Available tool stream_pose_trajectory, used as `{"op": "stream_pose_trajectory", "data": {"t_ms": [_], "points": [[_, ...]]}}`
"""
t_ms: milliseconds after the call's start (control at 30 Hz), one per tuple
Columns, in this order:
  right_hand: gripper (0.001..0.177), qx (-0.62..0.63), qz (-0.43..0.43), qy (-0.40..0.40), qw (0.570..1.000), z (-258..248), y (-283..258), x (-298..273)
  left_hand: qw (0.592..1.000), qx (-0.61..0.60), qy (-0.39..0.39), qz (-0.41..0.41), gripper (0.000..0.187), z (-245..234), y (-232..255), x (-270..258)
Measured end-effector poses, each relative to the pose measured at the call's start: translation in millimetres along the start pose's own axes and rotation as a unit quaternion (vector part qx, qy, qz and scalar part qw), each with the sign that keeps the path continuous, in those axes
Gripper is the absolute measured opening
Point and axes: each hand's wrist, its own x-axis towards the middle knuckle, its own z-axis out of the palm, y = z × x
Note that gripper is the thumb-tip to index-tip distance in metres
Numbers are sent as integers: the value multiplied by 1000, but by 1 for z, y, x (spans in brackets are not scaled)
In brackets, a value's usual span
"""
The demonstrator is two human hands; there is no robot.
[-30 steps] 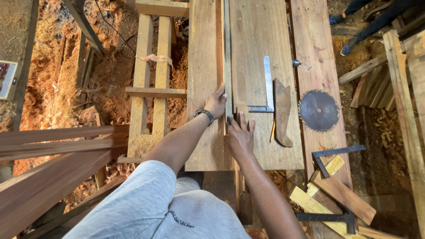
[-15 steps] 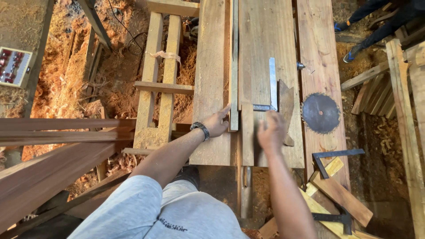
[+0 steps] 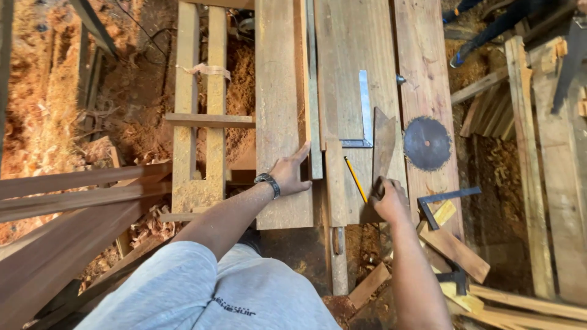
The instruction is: Measuring and marking a wooden board using a try square, a wooden block, and a pencil on a workbench.
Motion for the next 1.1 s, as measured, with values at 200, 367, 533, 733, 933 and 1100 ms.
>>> {"op": "stream_pose_trajectory", "data": {"t_ms": [200,367,533,733,933,1100], "points": [[61,-19,13,-27,999,10,-7,-3,998,25,16,57,111,6,-9,1],[81,134,16,28,990,-32,-49,-38,996,21,36,75,112,15,-23,11],[61,227,41,219,948,-33,-43,-76,997,44,39,57,117,34,-39,19],[43,314,-39,265,911,-82,-119,-238,996,46,60,54,115,46,-47,27],[43,297,-86,221,925,-65,-150,-281,994,30,75,66,122,52,-53,31],[36,247,-123,216,936,-46,-173,-263,995,28,79,50,117,45,-42,11]]}}
